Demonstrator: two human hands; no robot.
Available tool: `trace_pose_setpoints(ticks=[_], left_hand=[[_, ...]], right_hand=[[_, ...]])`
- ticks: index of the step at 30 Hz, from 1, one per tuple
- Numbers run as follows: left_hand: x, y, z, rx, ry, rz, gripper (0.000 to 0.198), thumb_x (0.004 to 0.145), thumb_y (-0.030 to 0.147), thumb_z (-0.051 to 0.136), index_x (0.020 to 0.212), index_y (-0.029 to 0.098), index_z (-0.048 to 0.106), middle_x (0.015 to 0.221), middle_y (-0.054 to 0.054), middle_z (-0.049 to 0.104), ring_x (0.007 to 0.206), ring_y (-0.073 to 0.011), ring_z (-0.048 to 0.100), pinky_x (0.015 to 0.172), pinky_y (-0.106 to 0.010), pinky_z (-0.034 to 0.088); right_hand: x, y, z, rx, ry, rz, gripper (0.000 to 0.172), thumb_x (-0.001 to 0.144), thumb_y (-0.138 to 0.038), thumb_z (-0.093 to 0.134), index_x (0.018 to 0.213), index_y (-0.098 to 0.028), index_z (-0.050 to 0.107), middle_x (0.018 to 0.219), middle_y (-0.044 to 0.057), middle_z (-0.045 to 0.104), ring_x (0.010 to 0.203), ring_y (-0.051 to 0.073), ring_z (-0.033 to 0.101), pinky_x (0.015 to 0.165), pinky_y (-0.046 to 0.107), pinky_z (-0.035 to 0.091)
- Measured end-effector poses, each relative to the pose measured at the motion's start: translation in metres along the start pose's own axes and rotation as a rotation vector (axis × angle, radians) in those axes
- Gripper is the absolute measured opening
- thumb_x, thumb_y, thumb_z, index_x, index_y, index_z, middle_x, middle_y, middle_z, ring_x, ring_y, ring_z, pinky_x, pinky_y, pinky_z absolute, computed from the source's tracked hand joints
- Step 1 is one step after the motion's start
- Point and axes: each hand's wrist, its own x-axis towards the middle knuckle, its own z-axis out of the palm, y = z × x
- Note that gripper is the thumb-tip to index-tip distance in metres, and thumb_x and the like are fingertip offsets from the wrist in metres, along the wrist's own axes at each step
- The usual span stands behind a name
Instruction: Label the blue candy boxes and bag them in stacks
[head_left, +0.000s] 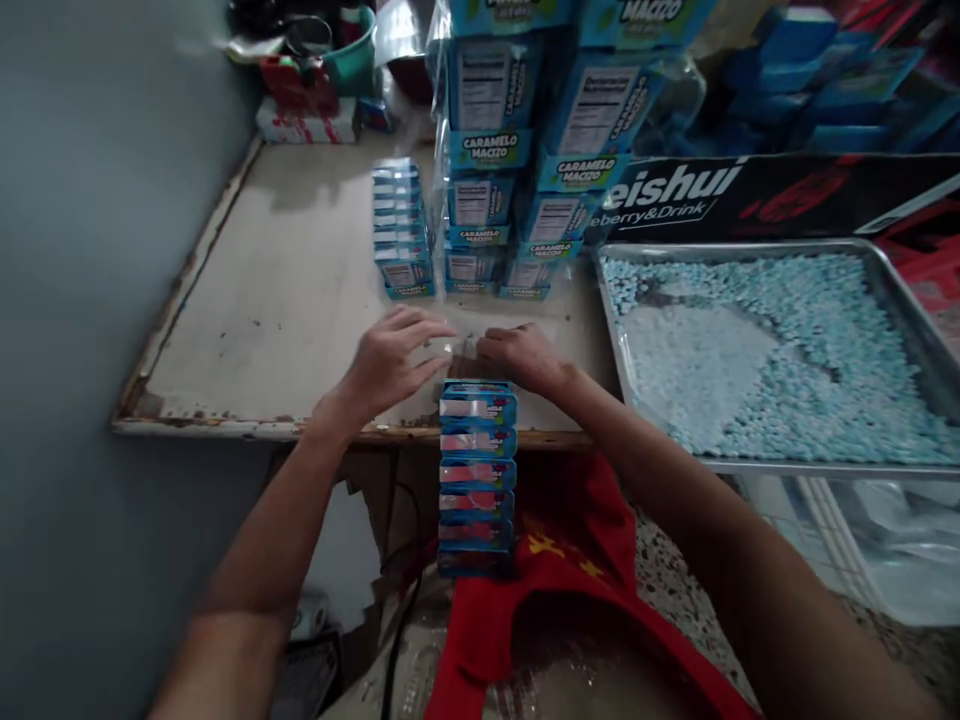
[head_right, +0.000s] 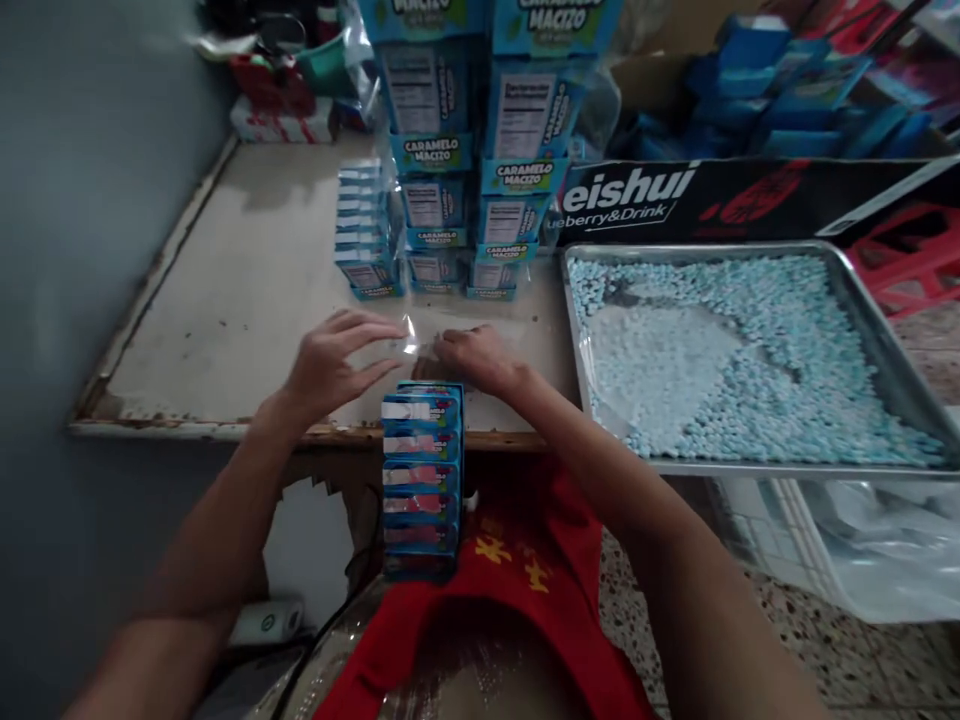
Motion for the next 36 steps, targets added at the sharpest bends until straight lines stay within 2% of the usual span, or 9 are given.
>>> trace_pose_setpoints(ticks=[2, 4, 8, 12, 16, 23, 26, 31, 36], left_hand=[[0.02, -0.024, 0.024, 0.022, -0.174, 0.097, 0.029, 0.088, 0.023, 0.074, 0.117, 0.019, 0.076, 0.116, -0.009, 0.075, 0.113, -0.0236, 0.067, 0.105, -0.039, 0.054], [0.029, -0.04, 0.043, 0.082, -0.322, 0.114, 0.027, 0.088, 0.022, 0.072, 0.113, 0.017, 0.076, 0.115, -0.01, 0.073, 0.112, -0.0246, 0.065, 0.105, -0.04, 0.052], [0.024, -0.048, 0.06, 0.288, -0.423, 0.034, 0.018, 0.094, 0.013, 0.057, 0.094, 0.015, 0.075, 0.099, -0.012, 0.07, 0.097, -0.0237, 0.065, 0.087, -0.035, 0.052], [0.002, -0.039, 0.057, 0.343, -0.386, -0.011, 0.021, 0.098, 0.014, 0.055, 0.085, 0.016, 0.072, 0.088, -0.009, 0.068, 0.086, -0.0208, 0.063, 0.075, -0.031, 0.048], [-0.014, -0.023, 0.048, 0.365, -0.326, -0.115, 0.024, 0.1, 0.018, 0.056, 0.081, 0.017, 0.071, 0.095, -0.009, 0.068, 0.082, -0.0182, 0.061, 0.065, -0.028, 0.042], [-0.016, 0.011, 0.017, 0.452, -0.492, -0.187, 0.021, 0.096, 0.012, 0.056, 0.082, 0.016, 0.072, 0.09, -0.009, 0.065, 0.071, -0.0181, 0.056, 0.055, -0.03, 0.03], [-0.016, 0.018, 0.011, 0.452, -0.432, -0.202, 0.024, 0.096, 0.015, 0.054, 0.081, 0.016, 0.073, 0.091, -0.01, 0.066, 0.071, -0.0184, 0.057, 0.055, -0.031, 0.032], [-0.019, 0.019, 0.017, 0.371, -0.222, -0.389, 0.034, 0.101, 0.029, 0.054, 0.08, 0.019, 0.078, 0.089, -0.008, 0.072, 0.071, -0.0189, 0.061, 0.06, -0.032, 0.038], [-0.036, 0.037, 0.015, 0.491, -0.16, -0.31, 0.025, 0.102, 0.029, 0.058, 0.093, 0.023, 0.081, 0.086, -0.007, 0.074, 0.078, -0.0225, 0.066, 0.06, -0.033, 0.036]], right_hand=[[0.001, -0.001, 0.003, 0.019, -0.021, 0.038, 0.028, 0.108, -0.027, 0.048, 0.117, -0.019, 0.074, 0.108, 0.007, 0.075, 0.082, 0.014, 0.064, 0.061, 0.031, 0.023], [-0.001, -0.003, 0.003, 0.052, -0.013, 0.067, 0.029, 0.109, -0.027, 0.047, 0.115, -0.018, 0.074, 0.109, 0.005, 0.075, 0.084, 0.012, 0.064, 0.062, 0.029, 0.024], [-0.006, -0.002, -0.001, 0.125, 0.0, 0.086, 0.022, 0.106, -0.023, 0.052, 0.11, -0.018, 0.073, 0.108, 0.005, 0.076, 0.084, 0.013, 0.065, 0.062, 0.027, 0.028], [-0.027, 0.0, -0.004, 0.168, -0.087, 0.173, 0.017, 0.101, -0.024, 0.06, 0.11, -0.018, 0.074, 0.11, 0.008, 0.078, 0.09, 0.018, 0.07, 0.066, 0.029, 0.032], [-0.047, -0.009, -0.002, 0.229, -0.112, 0.275, 0.019, 0.1, -0.022, 0.059, 0.097, -0.019, 0.078, 0.104, 0.009, 0.078, 0.089, 0.019, 0.071, 0.067, 0.03, 0.034], [-0.036, -0.017, -0.007, 0.384, -0.039, 0.445, 0.017, 0.09, -0.019, 0.066, 0.091, -0.023, 0.082, 0.095, 0.008, 0.082, 0.087, 0.022, 0.072, 0.067, 0.03, 0.037], [-0.035, -0.018, -0.017, 0.423, -0.006, 0.49, 0.015, 0.089, -0.022, 0.069, 0.091, -0.025, 0.084, 0.092, 0.006, 0.082, 0.085, 0.022, 0.072, 0.067, 0.029, 0.039], [-0.039, -0.026, -0.028, 0.322, 0.043, 0.529, 0.022, 0.098, -0.029, 0.063, 0.095, -0.025, 0.084, 0.102, 0.008, 0.083, 0.089, 0.024, 0.074, 0.066, 0.031, 0.037], [-0.053, -0.036, -0.03, 0.349, 0.104, 0.549, 0.022, 0.098, -0.03, 0.062, 0.095, -0.026, 0.083, 0.099, 0.006, 0.083, 0.085, 0.022, 0.074, 0.064, 0.031, 0.035]])
